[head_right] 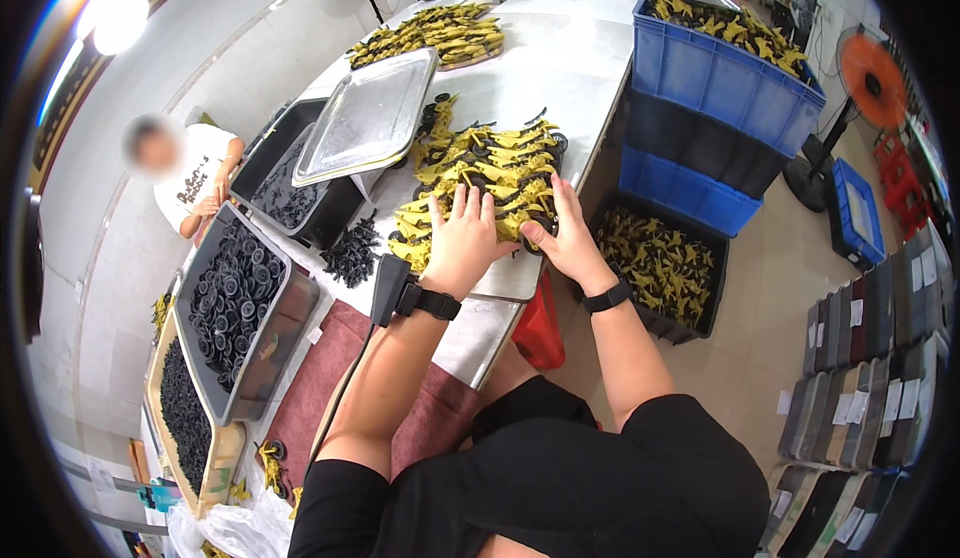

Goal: Assembling plastic toy motorcycles by attaching wheels to the main frame.

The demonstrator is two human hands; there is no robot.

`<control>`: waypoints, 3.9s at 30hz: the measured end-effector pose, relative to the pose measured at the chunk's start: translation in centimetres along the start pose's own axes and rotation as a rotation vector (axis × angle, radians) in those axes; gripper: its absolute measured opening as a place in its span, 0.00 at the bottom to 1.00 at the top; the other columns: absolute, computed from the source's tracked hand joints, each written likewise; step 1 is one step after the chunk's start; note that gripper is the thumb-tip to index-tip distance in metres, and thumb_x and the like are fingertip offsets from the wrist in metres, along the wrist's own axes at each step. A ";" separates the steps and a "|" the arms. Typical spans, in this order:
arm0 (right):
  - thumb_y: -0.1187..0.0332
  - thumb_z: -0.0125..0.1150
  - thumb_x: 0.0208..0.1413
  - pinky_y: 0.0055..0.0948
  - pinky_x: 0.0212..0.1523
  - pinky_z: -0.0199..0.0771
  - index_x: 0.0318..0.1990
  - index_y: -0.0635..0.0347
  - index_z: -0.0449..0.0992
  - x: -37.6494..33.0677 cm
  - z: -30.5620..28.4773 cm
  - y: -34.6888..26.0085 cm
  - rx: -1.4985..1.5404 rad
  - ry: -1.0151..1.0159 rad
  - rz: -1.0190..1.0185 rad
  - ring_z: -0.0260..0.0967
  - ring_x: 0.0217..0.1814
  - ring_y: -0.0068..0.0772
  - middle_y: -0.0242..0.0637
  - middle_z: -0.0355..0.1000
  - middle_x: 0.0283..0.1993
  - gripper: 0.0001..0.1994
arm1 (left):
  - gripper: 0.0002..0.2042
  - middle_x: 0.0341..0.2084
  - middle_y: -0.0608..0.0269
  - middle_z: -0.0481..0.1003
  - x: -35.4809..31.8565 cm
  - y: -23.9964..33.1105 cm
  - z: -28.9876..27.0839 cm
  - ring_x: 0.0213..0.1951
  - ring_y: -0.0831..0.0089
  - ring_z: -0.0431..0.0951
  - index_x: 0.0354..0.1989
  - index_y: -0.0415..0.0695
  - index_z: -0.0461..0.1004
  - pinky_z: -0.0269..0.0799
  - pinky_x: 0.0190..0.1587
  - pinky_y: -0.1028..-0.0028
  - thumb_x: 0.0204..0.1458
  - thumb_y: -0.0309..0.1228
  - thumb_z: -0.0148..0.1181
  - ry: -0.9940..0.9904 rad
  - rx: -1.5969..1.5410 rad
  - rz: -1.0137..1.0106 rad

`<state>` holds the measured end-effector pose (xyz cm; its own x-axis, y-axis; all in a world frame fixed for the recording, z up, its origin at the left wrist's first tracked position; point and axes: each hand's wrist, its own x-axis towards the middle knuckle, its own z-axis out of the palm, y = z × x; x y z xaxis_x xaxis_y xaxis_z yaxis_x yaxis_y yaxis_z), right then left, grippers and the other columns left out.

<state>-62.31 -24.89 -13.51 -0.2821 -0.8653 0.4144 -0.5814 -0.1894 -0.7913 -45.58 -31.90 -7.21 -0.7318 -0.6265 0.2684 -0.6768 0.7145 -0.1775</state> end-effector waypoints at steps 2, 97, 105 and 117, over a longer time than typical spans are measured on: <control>0.43 0.56 0.52 0.40 0.69 0.41 0.69 0.64 0.34 -0.4 0.9 0.2 -0.014 0.025 -0.050 0.32 0.74 0.55 0.64 0.36 0.70 0.49 | 0.40 0.61 0.49 0.59 0.0 -0.3 0.0 0.66 0.56 0.52 0.61 0.38 0.59 0.40 0.61 0.36 0.45 0.54 0.59 -0.096 -0.017 0.023; 0.65 0.56 0.54 0.40 0.44 0.71 0.40 0.66 0.72 -17.9 20.1 -29.9 0.140 -1.266 -0.584 0.70 0.43 0.50 0.50 0.73 0.37 0.12 | 0.30 0.40 0.50 0.71 -51.6 -10.6 -13.3 0.46 0.53 0.71 0.53 0.36 0.64 0.67 0.48 0.64 0.36 0.25 0.65 -0.021 -0.439 -0.878; 0.58 0.63 0.49 0.38 0.40 0.72 0.38 0.68 0.69 -22.0 21.0 -30.9 0.002 -1.259 -0.690 0.70 0.39 0.49 0.48 0.70 0.34 0.19 | 0.31 0.41 0.53 0.71 -51.9 -8.5 -14.5 0.46 0.54 0.71 0.51 0.37 0.65 0.65 0.45 0.61 0.32 0.21 0.65 0.019 -0.157 -1.004; 0.73 0.46 0.59 0.34 0.44 0.73 0.53 0.68 0.65 -19.0 20.0 -28.2 0.603 -1.591 0.401 0.72 0.44 0.36 0.45 0.72 0.45 0.16 | 0.35 0.46 0.47 0.70 -46.6 -2.3 -13.6 0.47 0.53 0.73 0.55 0.31 0.56 0.69 0.50 0.67 0.35 0.19 0.67 0.042 -0.640 -0.848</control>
<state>-25.32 -12.35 -8.05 0.8484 -0.4004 -0.3464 -0.2245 0.3205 -0.9203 -8.86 -0.15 -6.45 -0.0289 -0.9940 0.1058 -0.7870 0.0879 0.6106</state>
